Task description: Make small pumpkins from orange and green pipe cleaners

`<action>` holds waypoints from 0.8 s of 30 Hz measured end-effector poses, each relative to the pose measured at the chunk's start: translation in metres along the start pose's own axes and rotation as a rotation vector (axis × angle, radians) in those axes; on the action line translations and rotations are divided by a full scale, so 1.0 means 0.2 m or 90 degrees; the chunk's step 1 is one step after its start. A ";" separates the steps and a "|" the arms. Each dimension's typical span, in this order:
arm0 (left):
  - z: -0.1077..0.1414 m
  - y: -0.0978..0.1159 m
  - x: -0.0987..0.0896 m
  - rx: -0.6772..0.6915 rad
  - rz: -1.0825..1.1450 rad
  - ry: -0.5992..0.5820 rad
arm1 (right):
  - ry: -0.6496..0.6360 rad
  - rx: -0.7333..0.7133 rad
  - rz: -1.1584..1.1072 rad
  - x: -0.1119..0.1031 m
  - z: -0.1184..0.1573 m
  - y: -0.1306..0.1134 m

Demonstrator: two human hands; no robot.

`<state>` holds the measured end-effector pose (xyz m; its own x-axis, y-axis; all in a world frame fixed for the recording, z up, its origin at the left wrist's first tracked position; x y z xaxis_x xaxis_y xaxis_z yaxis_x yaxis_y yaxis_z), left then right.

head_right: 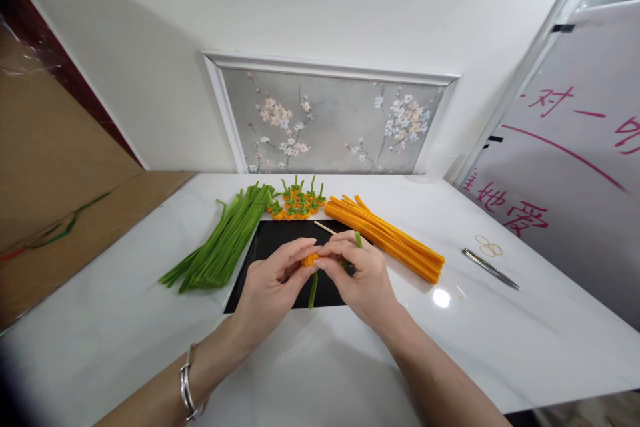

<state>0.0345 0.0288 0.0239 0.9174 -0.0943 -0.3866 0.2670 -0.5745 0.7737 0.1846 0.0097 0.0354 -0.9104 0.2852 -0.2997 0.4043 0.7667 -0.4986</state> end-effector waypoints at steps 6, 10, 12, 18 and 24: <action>0.01 0.02 -0.01 0.023 -0.033 0.019 | 0.022 -0.084 0.065 0.00 -0.01 -0.06; 0.00 0.02 0.00 -0.001 0.023 0.013 | 0.025 -0.060 0.051 -0.02 -0.01 -0.04; 0.00 0.01 0.00 -0.046 0.092 0.010 | 0.028 -0.022 0.017 -0.02 -0.01 -0.02; -0.04 -0.02 0.00 -0.189 0.295 -0.002 | 0.061 0.132 -0.172 -0.05 0.01 0.07; -0.05 -0.02 0.00 -0.167 0.284 -0.044 | 0.060 0.227 -0.290 -0.04 0.04 0.13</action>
Point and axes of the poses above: each hand's wrist, its own z-axis away from the middle knuckle, its own x-axis out of the palm, y = z × x, the point moved 5 cm from there along -z, towards the middle knuckle, and after that the axes turned 6 degrees about -x, right-handed, at the moved point
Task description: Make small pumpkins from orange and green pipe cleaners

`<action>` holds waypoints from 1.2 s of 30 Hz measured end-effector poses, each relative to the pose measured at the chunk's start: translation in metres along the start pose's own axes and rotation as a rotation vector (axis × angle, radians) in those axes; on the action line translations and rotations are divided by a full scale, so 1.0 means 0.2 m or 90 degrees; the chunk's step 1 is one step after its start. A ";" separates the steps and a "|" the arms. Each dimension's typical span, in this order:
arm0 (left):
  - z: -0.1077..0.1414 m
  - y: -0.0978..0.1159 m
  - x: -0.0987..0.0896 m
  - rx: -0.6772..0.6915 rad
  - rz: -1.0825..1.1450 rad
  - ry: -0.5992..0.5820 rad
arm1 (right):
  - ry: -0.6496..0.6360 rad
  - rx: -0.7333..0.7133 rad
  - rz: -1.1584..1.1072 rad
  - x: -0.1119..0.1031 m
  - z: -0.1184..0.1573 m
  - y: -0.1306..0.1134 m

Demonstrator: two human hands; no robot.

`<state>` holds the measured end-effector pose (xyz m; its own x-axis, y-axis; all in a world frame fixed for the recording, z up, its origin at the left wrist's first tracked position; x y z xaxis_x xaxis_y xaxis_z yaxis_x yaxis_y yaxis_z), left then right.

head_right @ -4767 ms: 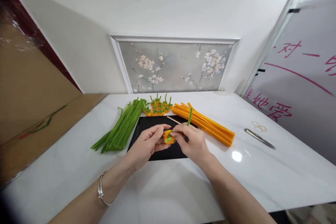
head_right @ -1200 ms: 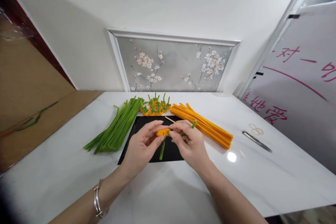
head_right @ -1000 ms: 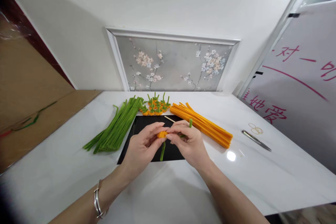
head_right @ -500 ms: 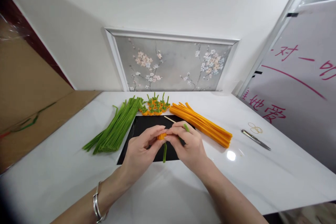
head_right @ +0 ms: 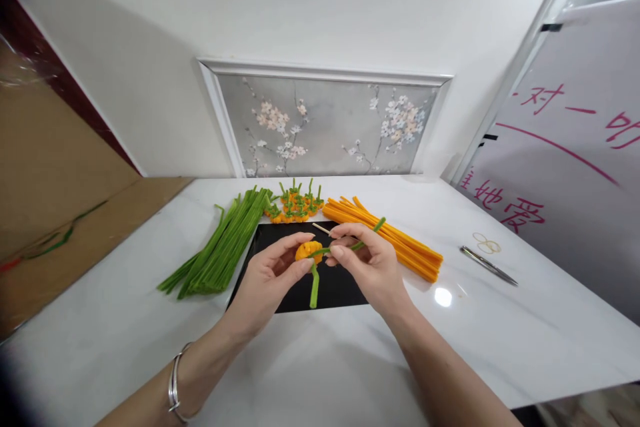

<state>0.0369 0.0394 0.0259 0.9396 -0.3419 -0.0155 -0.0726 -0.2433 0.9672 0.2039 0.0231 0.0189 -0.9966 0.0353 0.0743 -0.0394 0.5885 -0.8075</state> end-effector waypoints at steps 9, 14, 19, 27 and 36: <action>0.07 0.08 -0.06 0.383 -0.350 0.119 | -0.053 0.038 -0.003 0.04 -0.01 0.00; 0.10 0.15 -0.04 0.527 -0.443 0.134 | -0.070 0.043 -0.017 0.06 -0.02 -0.01; 0.10 0.16 -0.03 0.557 -0.489 0.134 | -0.096 0.124 0.035 0.08 0.00 0.04; 0.09 0.14 -0.05 0.555 -0.508 0.166 | -0.075 -0.164 0.240 0.10 0.05 -0.06; 0.12 0.14 0.02 0.613 -0.566 0.123 | -0.072 -0.419 0.459 0.16 0.06 -0.14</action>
Point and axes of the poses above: each hand's wrist, its own z-axis away from the middle knuckle, its own x-axis out of the palm, y = z × x, the point moved 5 cm from there along -z, towards the middle knuckle, and after that the axes turned 6 degrees about -x, right-handed, at the moved point
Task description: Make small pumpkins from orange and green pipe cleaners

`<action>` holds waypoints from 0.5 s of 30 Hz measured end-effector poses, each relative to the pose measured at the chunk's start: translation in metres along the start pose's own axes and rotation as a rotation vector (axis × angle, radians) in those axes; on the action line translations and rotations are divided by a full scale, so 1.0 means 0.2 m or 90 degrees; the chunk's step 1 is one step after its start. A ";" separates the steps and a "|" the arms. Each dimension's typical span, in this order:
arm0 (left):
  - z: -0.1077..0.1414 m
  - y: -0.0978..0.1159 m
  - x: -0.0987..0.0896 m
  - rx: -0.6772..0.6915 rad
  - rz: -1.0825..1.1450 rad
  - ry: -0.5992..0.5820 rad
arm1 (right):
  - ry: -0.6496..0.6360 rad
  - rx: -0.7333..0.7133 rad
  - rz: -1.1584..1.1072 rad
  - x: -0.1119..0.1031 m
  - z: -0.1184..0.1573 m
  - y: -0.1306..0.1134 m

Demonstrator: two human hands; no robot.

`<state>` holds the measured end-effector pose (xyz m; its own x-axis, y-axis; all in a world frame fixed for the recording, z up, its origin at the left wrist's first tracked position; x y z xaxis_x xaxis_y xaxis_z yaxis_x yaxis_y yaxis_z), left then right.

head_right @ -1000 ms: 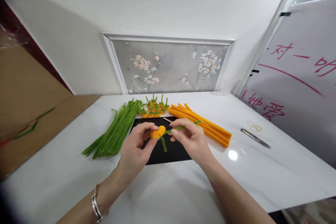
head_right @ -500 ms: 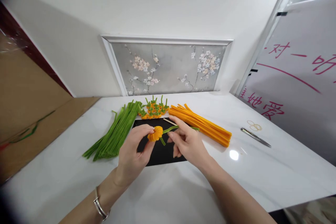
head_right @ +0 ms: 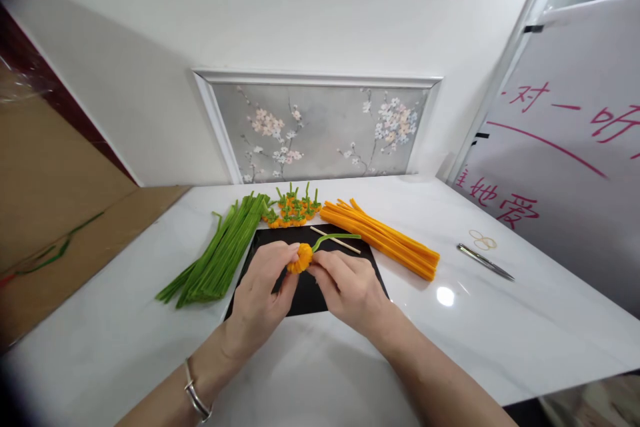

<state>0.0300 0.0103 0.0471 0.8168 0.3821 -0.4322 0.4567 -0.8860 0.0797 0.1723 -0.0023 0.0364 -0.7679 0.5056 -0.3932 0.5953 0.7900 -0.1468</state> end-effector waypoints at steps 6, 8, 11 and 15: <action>0.00 0.00 0.01 -0.010 0.017 -0.008 | -0.026 -0.057 0.059 0.00 0.00 -0.04; 0.00 -0.02 0.01 -0.076 0.055 -0.017 | -0.042 -0.027 0.044 0.00 0.01 -0.02; 0.02 -0.11 0.05 -0.333 0.219 -0.052 | -0.016 0.033 0.017 -0.03 0.00 0.03; 0.09 -0.17 0.15 -0.700 0.573 -0.132 | 0.034 0.025 0.050 -0.09 -0.02 0.08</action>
Point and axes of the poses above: each hand's wrist, its own z-axis away from the middle knuckle, its own x-axis out of the palm, y = z × x, the point moved 5 cm from there along -z, towards the middle knuckle, and after that the axes turned 6 degrees about -x, right-handed, at the moved point
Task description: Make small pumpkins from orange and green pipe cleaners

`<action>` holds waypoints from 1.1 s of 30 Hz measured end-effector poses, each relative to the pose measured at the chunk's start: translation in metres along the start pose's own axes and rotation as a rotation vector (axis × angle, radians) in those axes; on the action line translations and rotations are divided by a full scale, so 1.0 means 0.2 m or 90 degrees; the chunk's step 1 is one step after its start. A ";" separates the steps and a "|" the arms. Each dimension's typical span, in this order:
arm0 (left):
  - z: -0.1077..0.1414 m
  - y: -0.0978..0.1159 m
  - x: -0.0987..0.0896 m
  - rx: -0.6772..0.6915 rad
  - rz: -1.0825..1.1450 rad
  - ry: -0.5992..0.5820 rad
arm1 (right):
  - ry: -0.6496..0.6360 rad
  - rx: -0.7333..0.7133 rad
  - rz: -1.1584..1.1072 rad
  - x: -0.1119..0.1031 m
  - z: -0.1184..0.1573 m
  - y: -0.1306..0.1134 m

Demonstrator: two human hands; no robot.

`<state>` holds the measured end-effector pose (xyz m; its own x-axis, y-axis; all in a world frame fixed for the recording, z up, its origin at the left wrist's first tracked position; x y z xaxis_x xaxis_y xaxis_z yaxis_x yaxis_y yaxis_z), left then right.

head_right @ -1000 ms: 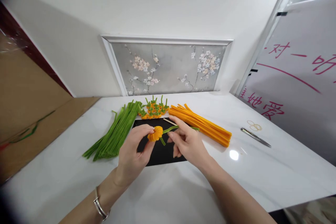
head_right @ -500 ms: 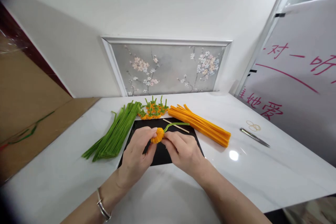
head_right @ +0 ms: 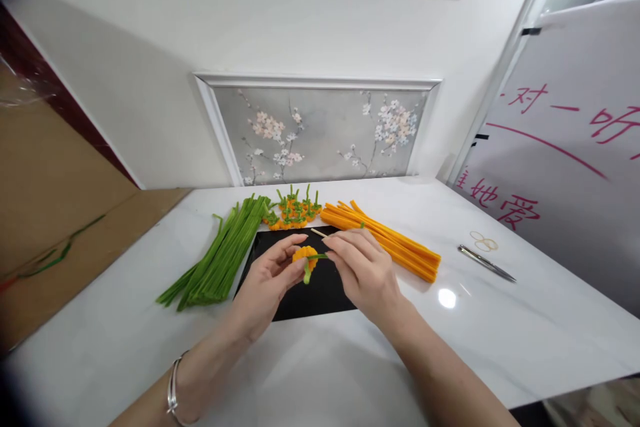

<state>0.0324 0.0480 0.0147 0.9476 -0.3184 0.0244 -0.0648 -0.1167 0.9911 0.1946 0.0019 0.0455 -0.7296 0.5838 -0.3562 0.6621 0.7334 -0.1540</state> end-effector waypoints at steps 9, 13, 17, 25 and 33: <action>-0.01 -0.01 0.02 -0.027 0.015 -0.038 | -0.141 -0.064 0.124 0.03 0.00 0.02; -0.01 0.01 0.03 0.004 -0.079 -0.040 | -0.126 -0.070 0.110 0.02 0.00 0.01; -0.01 0.02 0.04 0.013 -0.098 -0.066 | -0.108 -0.042 0.082 0.03 0.01 0.00; -0.01 0.03 0.03 0.026 -0.097 -0.041 | -0.087 0.120 -0.082 0.07 0.02 -0.06; -0.01 0.06 -0.01 0.025 -0.130 -0.021 | -0.270 0.434 -0.337 0.13 0.09 0.06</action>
<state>0.0310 0.0495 0.0260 0.9316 -0.3154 -0.1806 0.1143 -0.2176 0.9693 0.1858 0.0195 0.0185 -0.9284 -0.0382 -0.3696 0.3190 0.4281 -0.8456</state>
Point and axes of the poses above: each hand's wrist, its own z-axis away from the middle knuckle, its own x-axis out of the palm, y = z × x, the point moved 5 cm from there along -z, towards the middle knuckle, and after that the axes turned 6 degrees about -x, right-handed, at the moved point
